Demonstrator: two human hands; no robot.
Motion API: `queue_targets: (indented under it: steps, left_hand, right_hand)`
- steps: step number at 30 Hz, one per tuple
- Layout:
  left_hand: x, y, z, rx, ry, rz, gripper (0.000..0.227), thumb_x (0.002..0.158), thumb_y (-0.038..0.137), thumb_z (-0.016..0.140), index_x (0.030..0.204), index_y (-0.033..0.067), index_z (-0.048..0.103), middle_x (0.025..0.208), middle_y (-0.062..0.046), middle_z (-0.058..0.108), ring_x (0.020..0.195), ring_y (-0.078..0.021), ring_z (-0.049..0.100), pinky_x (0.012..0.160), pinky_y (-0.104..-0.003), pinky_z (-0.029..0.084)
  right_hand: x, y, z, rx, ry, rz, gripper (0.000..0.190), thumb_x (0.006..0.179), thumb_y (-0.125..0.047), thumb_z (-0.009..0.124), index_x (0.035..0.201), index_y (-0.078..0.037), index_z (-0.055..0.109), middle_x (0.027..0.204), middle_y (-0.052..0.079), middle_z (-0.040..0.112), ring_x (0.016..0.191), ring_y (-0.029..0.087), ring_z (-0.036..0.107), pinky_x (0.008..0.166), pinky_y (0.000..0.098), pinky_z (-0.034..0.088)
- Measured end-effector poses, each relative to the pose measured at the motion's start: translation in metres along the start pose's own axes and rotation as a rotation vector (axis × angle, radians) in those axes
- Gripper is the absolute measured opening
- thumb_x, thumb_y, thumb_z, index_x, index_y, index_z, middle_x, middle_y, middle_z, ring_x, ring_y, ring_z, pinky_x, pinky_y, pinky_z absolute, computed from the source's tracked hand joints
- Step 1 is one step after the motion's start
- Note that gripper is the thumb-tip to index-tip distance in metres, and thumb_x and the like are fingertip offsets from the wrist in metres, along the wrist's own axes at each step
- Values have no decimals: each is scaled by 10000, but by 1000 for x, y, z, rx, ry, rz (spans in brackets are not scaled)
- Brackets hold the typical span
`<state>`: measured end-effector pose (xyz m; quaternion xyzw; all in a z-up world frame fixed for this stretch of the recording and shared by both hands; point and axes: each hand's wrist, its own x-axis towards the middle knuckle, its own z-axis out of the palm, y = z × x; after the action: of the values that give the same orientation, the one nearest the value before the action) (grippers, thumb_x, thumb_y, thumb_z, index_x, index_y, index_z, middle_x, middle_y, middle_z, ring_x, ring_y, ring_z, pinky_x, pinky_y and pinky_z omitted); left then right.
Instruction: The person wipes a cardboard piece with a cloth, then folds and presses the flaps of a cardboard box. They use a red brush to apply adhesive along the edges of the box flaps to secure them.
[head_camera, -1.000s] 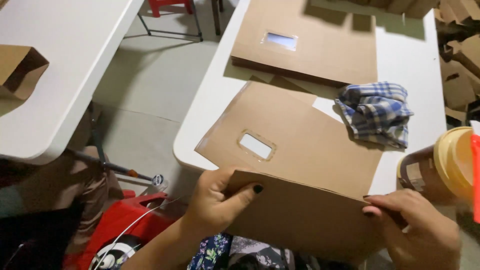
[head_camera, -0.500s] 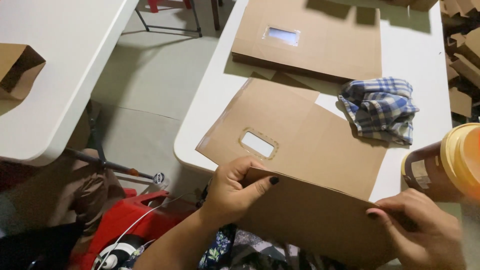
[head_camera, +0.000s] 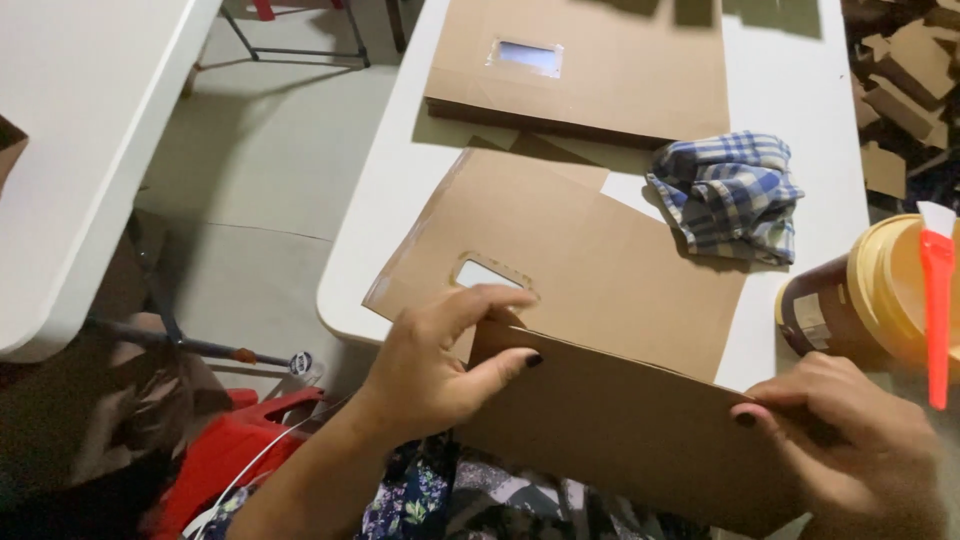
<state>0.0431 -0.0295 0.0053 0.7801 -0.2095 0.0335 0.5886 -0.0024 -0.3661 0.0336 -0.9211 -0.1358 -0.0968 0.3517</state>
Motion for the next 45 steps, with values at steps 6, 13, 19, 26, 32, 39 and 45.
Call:
queue_targets:
  steps: [6,13,19,26,32,39,45]
  left_hand:
    - [20,6,-1,545,-135,342,283,909,288,745,1182,219,718,836,57,708,876,-217,596,989,-455,393]
    - [19,-2,7,418,-79,290,96,871,134,692,781,165,672,699,49,654,690,-170,640,1061,-455,411]
    - [18,-13,14,447,-128,246,113,821,109,672,738,185,655,695,76,657,678,-161,628,1069,-468,389]
    - [20,-26,15,702,-251,267,45,823,181,686,781,194,684,735,83,727,830,-235,626,1030,-601,402]
    - [21,-14,47,630,-270,375,111,971,138,623,873,147,571,695,-32,614,633,-285,552,710,-399,416]
    - [18,-26,54,515,-355,237,312,634,40,544,852,229,662,677,21,684,590,-288,629,436,-440,438]
    - [15,-33,59,596,-427,274,263,688,125,561,915,228,644,659,-22,639,574,-325,615,383,-469,401]
  right_hand:
    - [4,3,9,46,11,-61,103,805,-178,755,774,-80,754,692,-5,732,626,130,603,628,259,459]
    - [-11,25,6,178,79,169,158,703,-62,841,840,-24,771,762,61,773,686,116,698,662,205,546]
    - [-14,37,10,280,50,125,32,778,-35,772,784,-18,745,710,66,749,632,130,674,593,221,493]
    - [-15,49,10,294,-56,268,64,792,-79,781,782,-20,804,740,60,811,679,125,721,615,237,533]
    - [-13,44,15,344,-43,199,62,822,-52,742,786,-4,757,733,65,768,659,129,694,579,220,511]
    - [-17,47,10,261,-25,138,81,822,-89,738,784,-26,772,642,38,716,567,116,614,516,229,439]
    - [-28,64,5,231,-146,166,165,879,-137,682,934,-60,817,854,26,853,729,104,761,647,230,571]
